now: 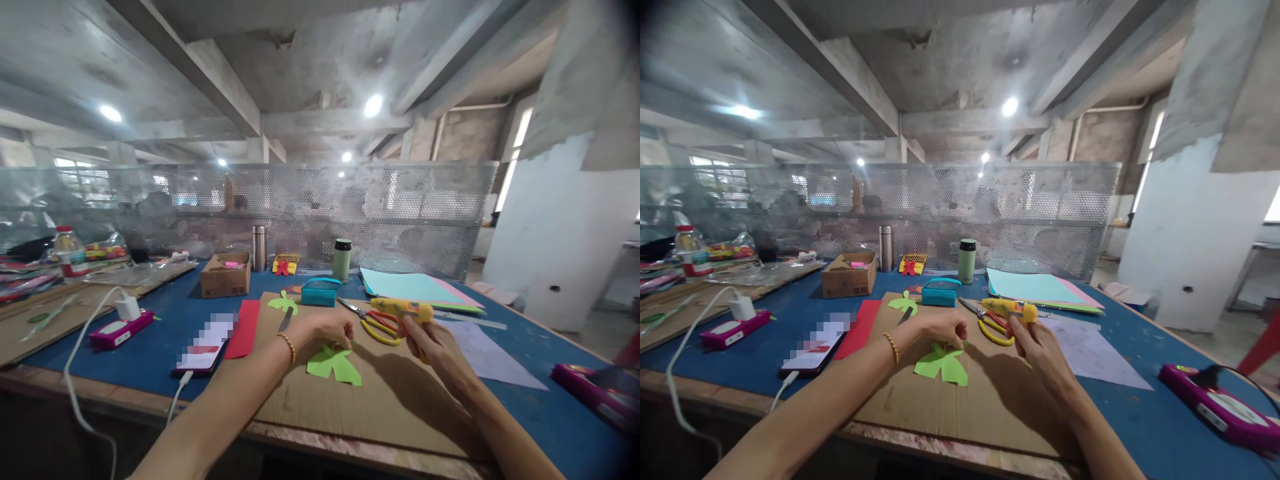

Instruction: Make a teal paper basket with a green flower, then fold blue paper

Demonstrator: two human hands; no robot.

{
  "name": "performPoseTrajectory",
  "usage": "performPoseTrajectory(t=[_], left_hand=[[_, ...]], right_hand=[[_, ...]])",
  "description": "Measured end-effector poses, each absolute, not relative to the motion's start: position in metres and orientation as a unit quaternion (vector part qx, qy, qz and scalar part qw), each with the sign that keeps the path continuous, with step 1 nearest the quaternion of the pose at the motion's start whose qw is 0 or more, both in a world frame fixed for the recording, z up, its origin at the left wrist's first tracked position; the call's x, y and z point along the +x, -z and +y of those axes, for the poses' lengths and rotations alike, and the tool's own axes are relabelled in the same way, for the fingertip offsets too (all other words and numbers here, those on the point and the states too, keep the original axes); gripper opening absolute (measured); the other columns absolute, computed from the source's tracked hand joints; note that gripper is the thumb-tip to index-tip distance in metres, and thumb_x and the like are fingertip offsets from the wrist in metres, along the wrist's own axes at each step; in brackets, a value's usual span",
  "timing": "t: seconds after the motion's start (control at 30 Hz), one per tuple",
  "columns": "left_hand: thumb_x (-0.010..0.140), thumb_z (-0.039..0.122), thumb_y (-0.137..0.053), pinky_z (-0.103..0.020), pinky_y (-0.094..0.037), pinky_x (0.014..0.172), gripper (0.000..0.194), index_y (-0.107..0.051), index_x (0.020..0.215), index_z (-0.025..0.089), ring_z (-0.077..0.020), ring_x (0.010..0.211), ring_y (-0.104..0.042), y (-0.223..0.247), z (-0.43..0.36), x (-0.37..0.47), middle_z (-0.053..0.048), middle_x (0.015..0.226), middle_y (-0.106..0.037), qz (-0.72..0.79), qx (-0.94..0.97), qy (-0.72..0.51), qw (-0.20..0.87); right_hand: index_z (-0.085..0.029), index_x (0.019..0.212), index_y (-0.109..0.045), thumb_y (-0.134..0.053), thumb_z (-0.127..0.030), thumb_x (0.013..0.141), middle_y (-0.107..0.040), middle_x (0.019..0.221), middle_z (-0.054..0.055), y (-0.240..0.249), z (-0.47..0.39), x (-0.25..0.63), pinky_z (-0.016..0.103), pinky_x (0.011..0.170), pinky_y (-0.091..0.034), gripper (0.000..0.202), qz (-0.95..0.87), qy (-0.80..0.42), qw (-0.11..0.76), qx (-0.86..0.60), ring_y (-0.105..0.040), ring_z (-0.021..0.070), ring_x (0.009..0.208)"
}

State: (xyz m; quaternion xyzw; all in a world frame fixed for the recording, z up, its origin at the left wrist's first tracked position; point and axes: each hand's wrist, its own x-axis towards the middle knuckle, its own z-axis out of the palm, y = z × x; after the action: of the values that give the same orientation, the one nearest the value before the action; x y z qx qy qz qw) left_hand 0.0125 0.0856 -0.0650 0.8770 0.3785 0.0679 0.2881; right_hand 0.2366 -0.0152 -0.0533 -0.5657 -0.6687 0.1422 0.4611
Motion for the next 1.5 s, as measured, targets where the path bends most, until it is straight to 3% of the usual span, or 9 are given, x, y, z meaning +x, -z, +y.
performPoseTrajectory(t=[0.17,0.33,0.47,0.67,1.0,1.37,1.5], left_hand=[[0.062,-0.001,-0.063,-0.022,-0.041,0.057,0.023,-0.062,0.078,0.017,-0.0120,0.065,-0.055,0.067,0.073,0.012,0.003,0.073,-0.060,0.394,0.867,-0.155,0.264],[0.069,0.001,-0.059,-0.021,-0.044,0.062,0.045,-0.067,0.111,0.015,-0.0122,0.076,-0.059,0.066,0.063,-0.002,-0.002,0.095,-0.067,0.419,0.828,-0.262,0.266],[0.074,0.005,-0.057,-0.022,-0.047,0.064,0.026,-0.073,0.093,0.011,-0.0125,0.071,-0.060,0.068,0.061,-0.019,-0.003,0.081,-0.068,0.433,0.801,-0.307,0.276],[0.072,0.007,-0.059,-0.025,-0.046,0.069,0.029,-0.082,0.087,0.017,-0.0159,0.078,-0.061,0.072,0.049,-0.035,-0.003,0.086,-0.070,0.434,0.811,-0.340,0.195],[0.085,0.013,-0.063,-0.027,-0.045,0.073,0.023,-0.083,0.096,0.018,-0.0178,0.082,-0.066,0.066,0.016,-0.049,-0.006,0.093,-0.078,0.461,0.839,-0.259,0.125],[0.089,0.009,-0.064,-0.031,-0.043,0.082,0.018,-0.080,0.085,0.018,-0.0190,0.087,-0.065,0.078,0.012,-0.053,-0.005,0.088,-0.077,0.444,0.857,-0.261,0.016],[0.091,0.011,-0.063,-0.034,-0.043,0.089,0.020,-0.081,0.086,0.019,-0.0209,0.095,-0.064,0.084,0.008,-0.058,-0.006,0.094,-0.075,0.441,0.862,-0.250,-0.016]], right_hand=[[-0.022,0.057,-0.055,-0.042,-0.081,0.085,-0.047,0.050,0.001,0.056,-0.015,0.238,0.031,0.053,-0.034,0.067,-0.675,-0.148,0.452,-0.564,-0.044,0.0159,0.052],[-0.019,0.067,-0.063,-0.043,-0.077,0.088,-0.048,0.052,0.000,0.059,-0.015,0.239,0.030,0.053,-0.032,0.065,-0.675,-0.160,0.453,-0.560,-0.043,0.0155,0.053],[-0.020,0.063,-0.061,-0.043,-0.077,0.086,-0.049,0.052,0.000,0.059,-0.015,0.236,0.031,0.055,-0.034,0.065,-0.684,-0.154,0.437,-0.563,-0.046,0.0161,0.054],[-0.018,0.071,-0.066,-0.042,-0.074,0.088,-0.049,0.054,0.000,0.063,-0.016,0.233,0.031,0.056,-0.033,0.063,-0.698,-0.170,0.411,-0.561,-0.045,0.0160,0.055],[-0.019,0.079,-0.067,-0.042,-0.064,0.095,-0.050,0.058,0.000,0.073,-0.015,0.235,0.032,0.057,-0.037,0.054,-0.720,-0.164,0.375,-0.560,-0.049,0.0180,0.058],[-0.022,0.079,-0.067,-0.045,-0.051,0.099,-0.063,0.071,0.006,0.074,-0.017,0.226,0.035,0.064,-0.047,0.042,-0.789,-0.120,0.349,-0.491,-0.056,0.0218,0.070],[-0.022,0.089,-0.069,-0.045,-0.051,0.100,-0.067,0.081,0.006,0.079,-0.011,0.229,0.035,0.066,-0.049,0.039,-0.816,-0.118,0.332,-0.458,-0.058,0.0208,0.070]])
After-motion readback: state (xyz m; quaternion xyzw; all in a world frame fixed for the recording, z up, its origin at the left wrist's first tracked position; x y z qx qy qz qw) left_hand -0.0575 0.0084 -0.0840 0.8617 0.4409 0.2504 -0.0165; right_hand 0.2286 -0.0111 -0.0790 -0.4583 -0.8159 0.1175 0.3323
